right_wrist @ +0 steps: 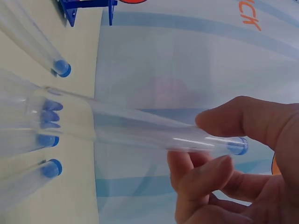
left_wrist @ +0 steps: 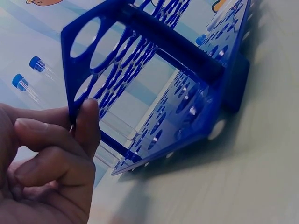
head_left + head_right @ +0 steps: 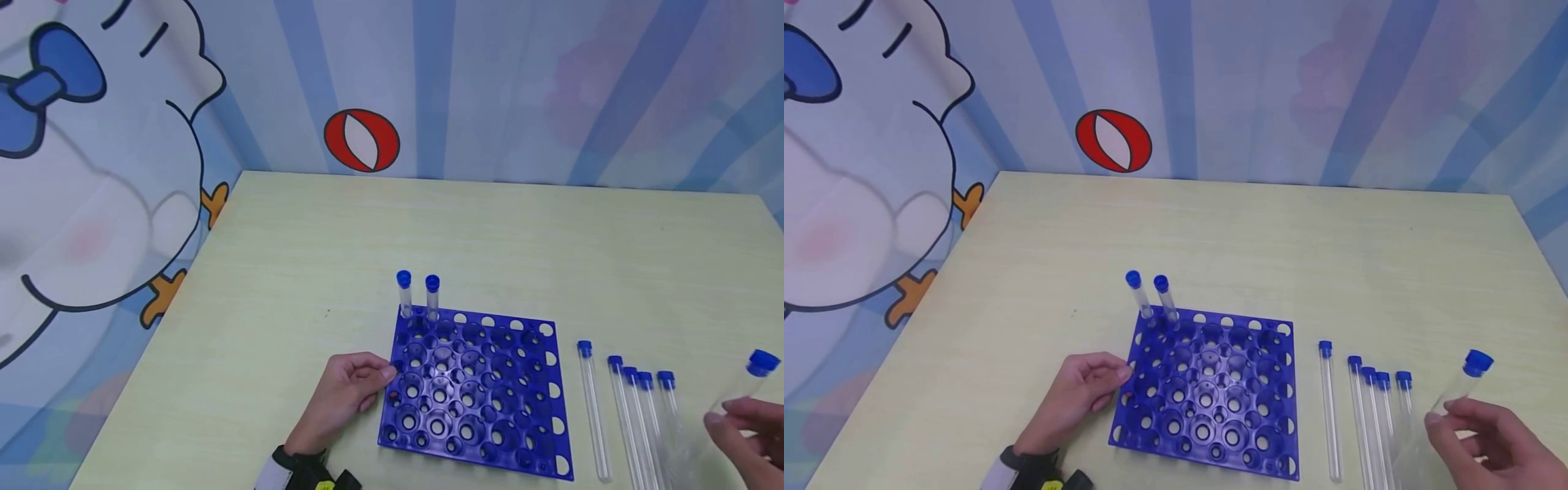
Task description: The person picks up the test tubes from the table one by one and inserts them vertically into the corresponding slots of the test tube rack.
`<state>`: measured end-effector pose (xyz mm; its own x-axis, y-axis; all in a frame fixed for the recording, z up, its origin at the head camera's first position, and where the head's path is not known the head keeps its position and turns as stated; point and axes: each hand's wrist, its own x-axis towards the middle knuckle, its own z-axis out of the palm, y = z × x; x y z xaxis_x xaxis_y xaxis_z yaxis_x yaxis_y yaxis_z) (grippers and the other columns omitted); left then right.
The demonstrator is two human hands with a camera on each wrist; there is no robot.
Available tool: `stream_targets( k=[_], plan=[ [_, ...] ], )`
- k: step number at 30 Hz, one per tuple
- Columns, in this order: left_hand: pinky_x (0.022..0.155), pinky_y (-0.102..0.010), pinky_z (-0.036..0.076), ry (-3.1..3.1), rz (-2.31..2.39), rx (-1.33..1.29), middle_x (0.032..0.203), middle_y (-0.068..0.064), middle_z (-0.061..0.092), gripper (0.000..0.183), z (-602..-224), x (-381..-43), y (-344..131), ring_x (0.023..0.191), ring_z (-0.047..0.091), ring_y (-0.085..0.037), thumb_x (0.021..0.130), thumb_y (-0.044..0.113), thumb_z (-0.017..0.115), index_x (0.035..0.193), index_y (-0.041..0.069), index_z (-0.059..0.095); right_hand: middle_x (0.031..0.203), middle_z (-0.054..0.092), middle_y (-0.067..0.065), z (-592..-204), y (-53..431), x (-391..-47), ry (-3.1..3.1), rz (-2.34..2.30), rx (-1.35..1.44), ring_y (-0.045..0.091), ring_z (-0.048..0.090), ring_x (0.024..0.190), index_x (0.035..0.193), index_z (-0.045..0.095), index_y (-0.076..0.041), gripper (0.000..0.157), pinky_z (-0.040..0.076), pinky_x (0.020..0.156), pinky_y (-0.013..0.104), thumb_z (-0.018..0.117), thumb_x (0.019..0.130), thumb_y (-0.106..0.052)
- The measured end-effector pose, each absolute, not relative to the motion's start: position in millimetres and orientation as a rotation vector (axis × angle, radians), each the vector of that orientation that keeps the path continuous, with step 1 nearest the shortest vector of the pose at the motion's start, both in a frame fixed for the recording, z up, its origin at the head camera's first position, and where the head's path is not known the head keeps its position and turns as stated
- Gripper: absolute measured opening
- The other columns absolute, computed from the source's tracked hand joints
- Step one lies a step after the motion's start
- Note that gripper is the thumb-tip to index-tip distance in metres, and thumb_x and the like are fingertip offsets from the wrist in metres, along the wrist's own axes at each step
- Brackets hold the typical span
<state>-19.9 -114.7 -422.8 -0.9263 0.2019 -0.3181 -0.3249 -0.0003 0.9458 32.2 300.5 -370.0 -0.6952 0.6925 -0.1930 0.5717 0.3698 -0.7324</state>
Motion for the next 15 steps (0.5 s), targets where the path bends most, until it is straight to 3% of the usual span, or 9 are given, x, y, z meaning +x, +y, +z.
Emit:
stream_targets(
  k=[7, 15],
  plan=[
    [0.046, -0.018, 0.032, 1.919, 1.989, -0.125, 0.070, -0.003, 0.060, 0.028, -421.9, -19.6, -114.9, 0.049, 0.041, -0.010, 0.084, 0.022, 0.067, 0.096, -0.003, 0.064, 0.066, 0.054, -0.030, -364.1, 290.6, 33.4, -2.323, 1.395, -0.901, -0.001, 0.046, 0.043, 0.081, 0.055, -0.029, 0.027, 0.032, 0.040, 0.017, 0.064, 0.083, -0.004],
    [0.045, -0.018, 0.032, 1.929, 1.988, -0.115, 0.069, -0.002, 0.061, 0.029, -422.5, -19.5, -114.9, 0.047, 0.039, -0.008, 0.084, 0.022, 0.067, 0.097, -0.003, 0.064, 0.069, 0.050, -0.035, -352.6, 277.9, 31.5, -2.450, 1.271, -0.908, -0.002, 0.045, 0.048, 0.084, 0.054, -0.032, 0.022, 0.031, 0.043, 0.018, 0.066, 0.084, -0.013]
  ],
)
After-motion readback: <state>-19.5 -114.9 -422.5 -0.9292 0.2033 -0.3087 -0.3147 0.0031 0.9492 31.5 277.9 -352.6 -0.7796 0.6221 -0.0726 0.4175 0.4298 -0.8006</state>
